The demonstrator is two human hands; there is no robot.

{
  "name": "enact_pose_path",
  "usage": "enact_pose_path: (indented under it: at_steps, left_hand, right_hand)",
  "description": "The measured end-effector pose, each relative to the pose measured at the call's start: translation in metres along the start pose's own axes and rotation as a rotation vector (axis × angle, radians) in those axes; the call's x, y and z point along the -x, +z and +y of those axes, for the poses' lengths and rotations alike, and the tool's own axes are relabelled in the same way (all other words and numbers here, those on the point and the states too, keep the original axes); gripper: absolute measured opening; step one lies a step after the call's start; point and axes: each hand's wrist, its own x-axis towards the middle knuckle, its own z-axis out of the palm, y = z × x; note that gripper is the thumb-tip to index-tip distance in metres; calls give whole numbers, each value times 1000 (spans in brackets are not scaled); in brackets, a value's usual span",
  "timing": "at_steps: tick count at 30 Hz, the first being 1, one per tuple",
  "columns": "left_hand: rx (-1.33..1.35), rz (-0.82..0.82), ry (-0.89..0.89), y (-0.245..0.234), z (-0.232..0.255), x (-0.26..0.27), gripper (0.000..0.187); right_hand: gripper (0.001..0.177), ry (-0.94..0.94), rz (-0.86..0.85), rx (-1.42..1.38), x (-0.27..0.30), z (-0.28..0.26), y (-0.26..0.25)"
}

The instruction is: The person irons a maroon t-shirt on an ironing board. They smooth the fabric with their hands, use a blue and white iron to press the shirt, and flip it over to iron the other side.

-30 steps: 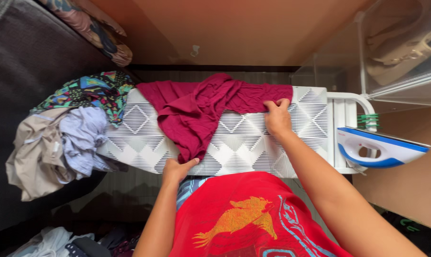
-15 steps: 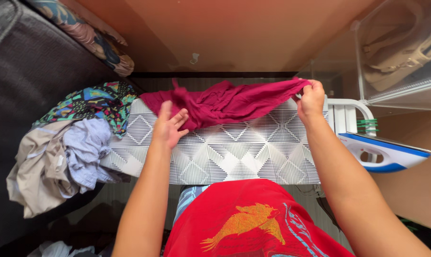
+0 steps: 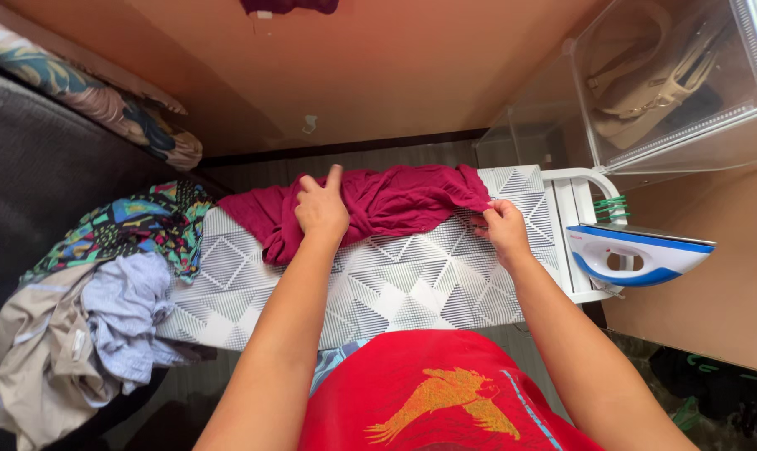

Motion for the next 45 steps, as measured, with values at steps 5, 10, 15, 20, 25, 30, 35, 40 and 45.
enact_pose_path:
  at_steps: [5,10,15,20,25,30,35,40,45]
  left_hand:
    - [60,-41,-78,39,-4,-41,28]
    - [280,100,-339,25,-30,-75,29]
    - [1308,249,-385,-40,-20,-92,33]
    - [1434,394,58,-81,-3,-134,53]
    - [938,965,209,-73,-14,-117,55]
    - [990,1010,289,-46,-47,-10,69]
    - [990,834,107,-1,-89,116,51]
    - [1824,585,-250,43,-121,180,44]
    - [1981,331,-754,46,-129,159,54]
  right_hand:
    - [16,100,-54,-244,-6,-25,2]
    - [21,-69,-46,-644,-48,-18,-7]
    - [16,-336,49,-593,-88,-42,-9]
    - [16,-566,115,-774,-95,-125,-6]
    - [13,-791,56,-715,-48,-172,-12]
    - [15,-1003,79,-405,40,-139,-16]
    - [5,-988,381,128,108,-55,-53]
    - [6,-698,450,495,151,27,-88]
    - [18,-606,528,615,149,64,-95]
